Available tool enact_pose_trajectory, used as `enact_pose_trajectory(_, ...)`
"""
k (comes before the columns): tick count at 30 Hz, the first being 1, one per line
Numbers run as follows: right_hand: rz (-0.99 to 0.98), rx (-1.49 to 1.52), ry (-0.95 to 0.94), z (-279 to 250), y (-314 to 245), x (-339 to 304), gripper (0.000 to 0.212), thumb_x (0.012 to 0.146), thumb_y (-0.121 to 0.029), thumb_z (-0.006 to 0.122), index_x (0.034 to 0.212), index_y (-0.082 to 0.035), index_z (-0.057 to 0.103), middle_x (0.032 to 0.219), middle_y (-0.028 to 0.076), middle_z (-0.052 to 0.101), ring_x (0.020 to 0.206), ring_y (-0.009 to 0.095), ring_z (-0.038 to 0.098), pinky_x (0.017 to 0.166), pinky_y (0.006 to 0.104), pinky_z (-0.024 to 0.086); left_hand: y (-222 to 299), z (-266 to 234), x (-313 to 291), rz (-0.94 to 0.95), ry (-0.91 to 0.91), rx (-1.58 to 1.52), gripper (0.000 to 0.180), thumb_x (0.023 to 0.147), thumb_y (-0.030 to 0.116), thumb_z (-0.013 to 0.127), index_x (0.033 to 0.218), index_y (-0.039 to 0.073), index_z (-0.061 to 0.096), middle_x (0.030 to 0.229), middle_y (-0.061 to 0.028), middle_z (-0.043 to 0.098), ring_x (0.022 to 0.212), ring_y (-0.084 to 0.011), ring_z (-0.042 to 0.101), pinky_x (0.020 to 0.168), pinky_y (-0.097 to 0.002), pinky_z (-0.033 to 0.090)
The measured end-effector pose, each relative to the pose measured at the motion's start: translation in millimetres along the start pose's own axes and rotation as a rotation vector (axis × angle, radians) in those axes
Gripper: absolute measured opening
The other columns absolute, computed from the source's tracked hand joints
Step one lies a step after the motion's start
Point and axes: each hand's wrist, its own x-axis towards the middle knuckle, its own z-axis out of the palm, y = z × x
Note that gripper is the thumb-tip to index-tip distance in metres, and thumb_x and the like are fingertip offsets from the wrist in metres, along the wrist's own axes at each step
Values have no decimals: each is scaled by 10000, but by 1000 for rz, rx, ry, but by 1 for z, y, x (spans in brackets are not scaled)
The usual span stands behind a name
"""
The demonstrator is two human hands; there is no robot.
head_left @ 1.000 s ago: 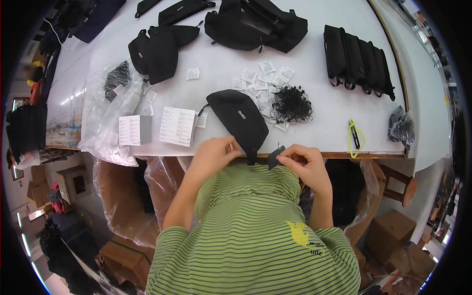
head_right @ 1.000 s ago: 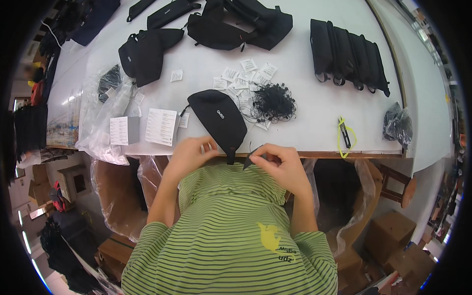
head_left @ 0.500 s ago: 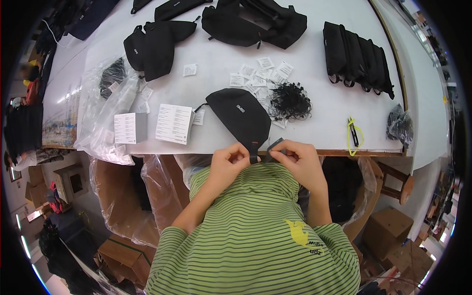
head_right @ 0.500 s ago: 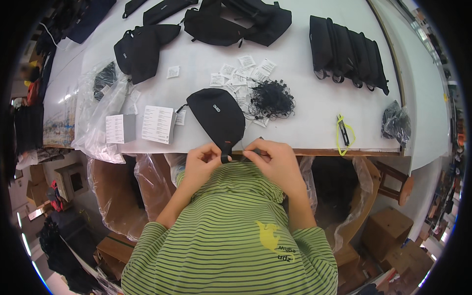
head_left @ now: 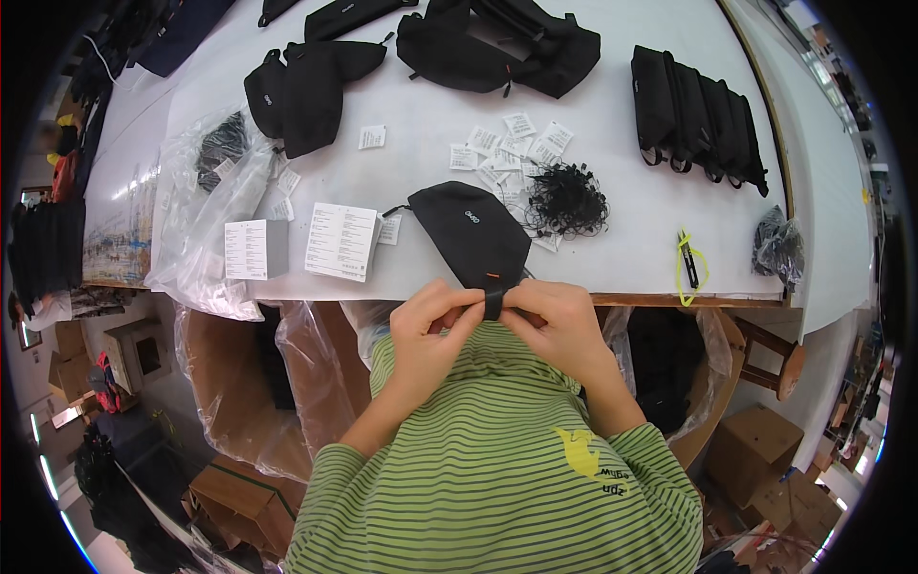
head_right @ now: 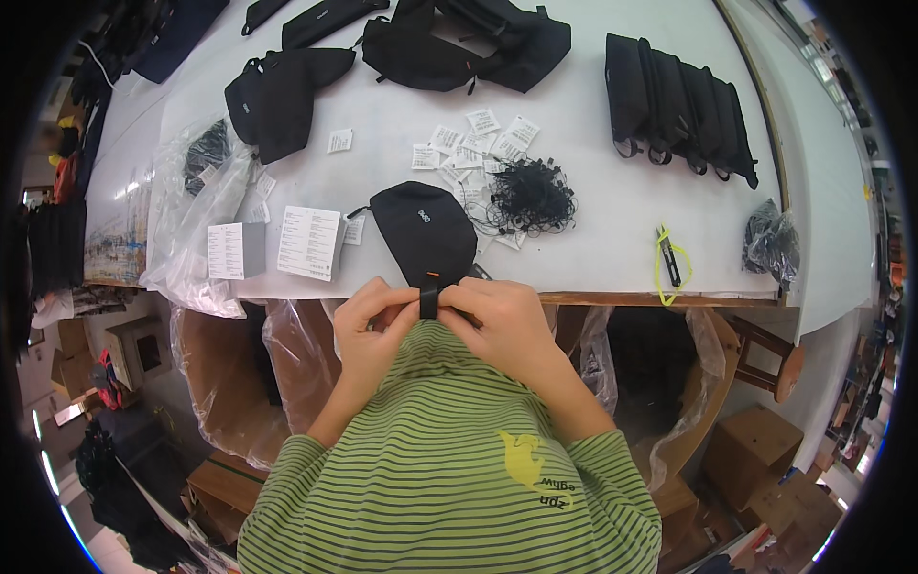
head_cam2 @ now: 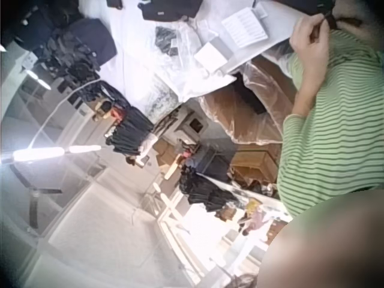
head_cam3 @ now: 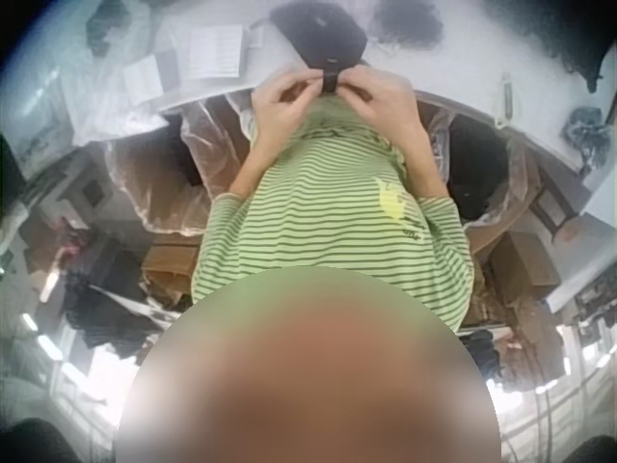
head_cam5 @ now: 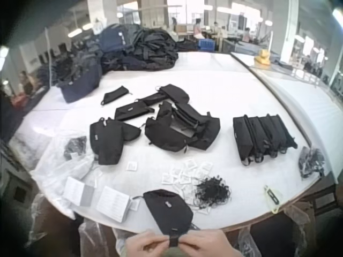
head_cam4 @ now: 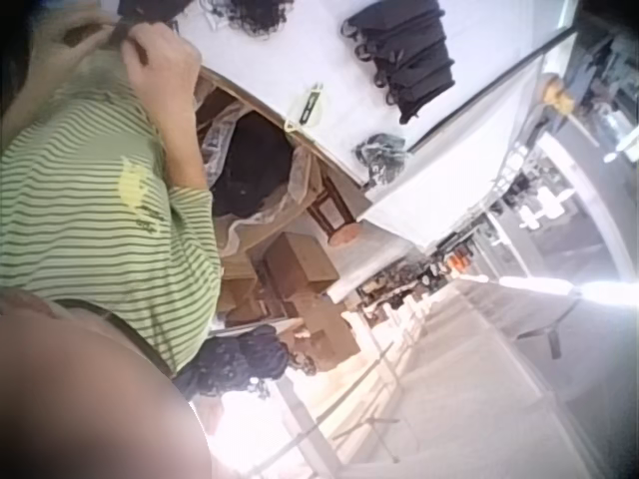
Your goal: The recorder is placing manuals and silica gel packets into black zippered fabric pouches at an assembly table.
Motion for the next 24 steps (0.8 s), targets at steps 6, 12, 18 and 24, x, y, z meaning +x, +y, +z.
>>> enact_pose_trajectory(6, 339, 638, 9, -12, 1, -2, 166, 875, -74, 648, 1038, -68, 615, 734, -65, 485, 636, 6, 412, 589, 181, 335, 9, -9, 0, 139, 239, -184, 96, 827, -21, 676, 909, 24, 657, 804, -8, 593, 585, -43, 451, 502, -182, 340)
enact_pose_trajectory(12, 266, 1103, 56, -19, 2, -2, 201, 867, -43, 627, 1026, -19, 507, 832, 29, 539, 689, 66, 475, 616, 187, 359, 19, -16, -11, 54, 55, -460, 105, 870, -19, 648, 971, -11, 624, 814, -15, 609, 646, -54, 494, 557, -162, 379)
enact_pose_trajectory(18, 253, 358, -110, -9, -3, 7, 139, 854, -104, 679, 952, -26, 620, 790, 1, 579, 670, 80, 497, 589, 230, 381, 23, -15, -12, -85, 4, -360, 114, 834, -21, 676, 944, 2, 653, 666, 63, 470, 558, 4, 341, 493, -163, 236)
enact_pose_trajectory(24, 206, 109, -364, 11, 5, 7, 194, 846, -241, 673, 897, -58, 634, 722, 54, 589, 666, 203, 553, 600, 325, 433, 21, -18, -9, -36, 14, -294, 110, 819, -21, 682, 921, 14, 665, 606, 80, 414, 537, 6, 298, 486, -180, 197)
